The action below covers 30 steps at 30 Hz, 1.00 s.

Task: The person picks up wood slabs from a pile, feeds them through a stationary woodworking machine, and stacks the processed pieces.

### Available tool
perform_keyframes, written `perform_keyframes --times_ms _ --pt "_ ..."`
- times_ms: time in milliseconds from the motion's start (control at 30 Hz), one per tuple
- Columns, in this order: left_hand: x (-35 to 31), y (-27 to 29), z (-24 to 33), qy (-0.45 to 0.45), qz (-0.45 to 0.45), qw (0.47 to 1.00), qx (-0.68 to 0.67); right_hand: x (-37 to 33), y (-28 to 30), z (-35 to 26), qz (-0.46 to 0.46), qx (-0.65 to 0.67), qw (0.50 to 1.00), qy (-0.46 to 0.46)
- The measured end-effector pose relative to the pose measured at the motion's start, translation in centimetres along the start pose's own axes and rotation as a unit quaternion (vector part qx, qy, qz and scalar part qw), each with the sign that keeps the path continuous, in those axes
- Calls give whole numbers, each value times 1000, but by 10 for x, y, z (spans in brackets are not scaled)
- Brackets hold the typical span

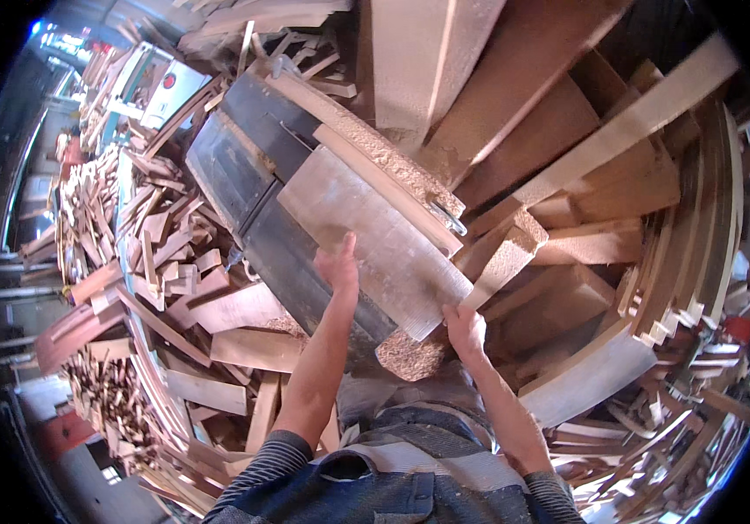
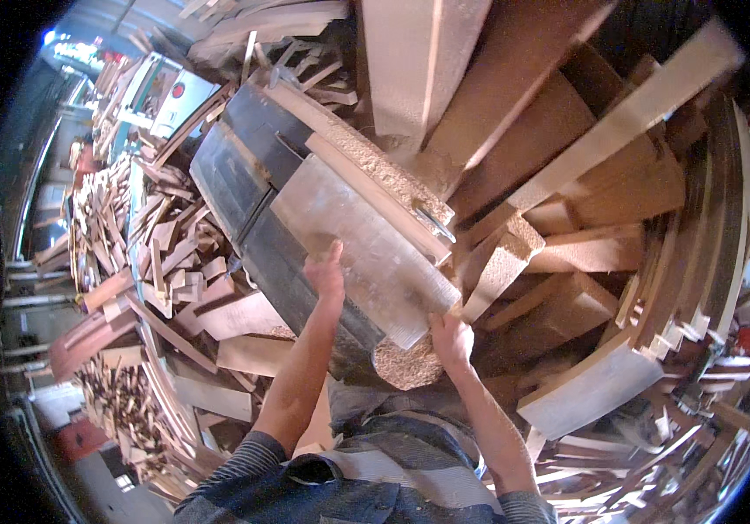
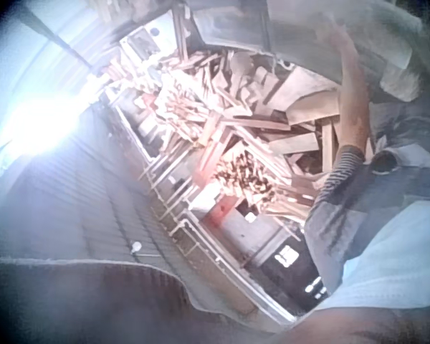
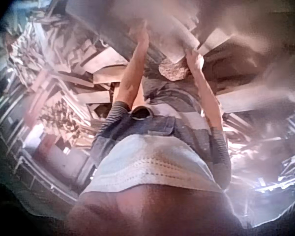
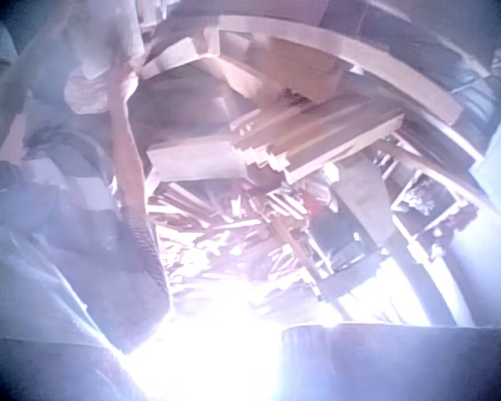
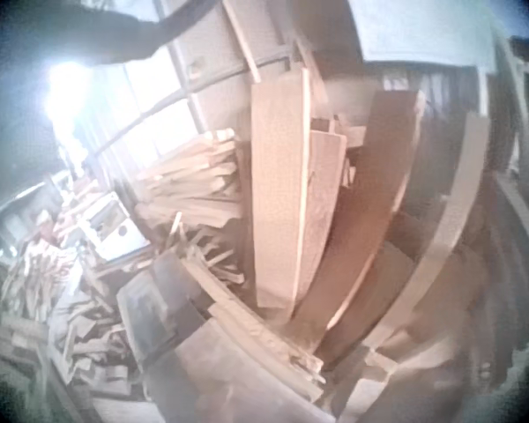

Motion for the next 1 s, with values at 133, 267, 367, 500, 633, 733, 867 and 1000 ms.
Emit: perform_keyframes --times_ms 133,267,367,500,633,733,867,1000 --pt "7 0 -8 21 -2 999 -26 0 7 -15 -14 26 999 -16" --pt "9 -1 -3 48 2 998 49 3 8 -22 -33 3 999 -27" --pt "7 -1 11 96 5 995 30 6 7 -24 -27 5 1000 -11" --pt "10 1 15 96 22 994 48 19 -6 -6 -44 7 999 -18" --pt "13 3 14 77 37 995 41 24 -10 -8 -47 19 999 -1" --pt "16 7 19 82 25 996 31 29 -11 -6 -53 22 998 -21" --pt "23 9 13 93 14 995 17 29 -12 -19 -57 54 997 -15" --pt "27 7 18 99 15 995 13 36 -15 -19 -40 46 998 3"
Point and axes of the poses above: each hand's wrist, its own x-axis towards the middle knuckle, its own y-axis out of the back of the hand, z = x × y, the point moved 2 cm from there along x, towards the middle knuckle, and after that the axes turned 8 degrees about -z, right-handed, at the moved point
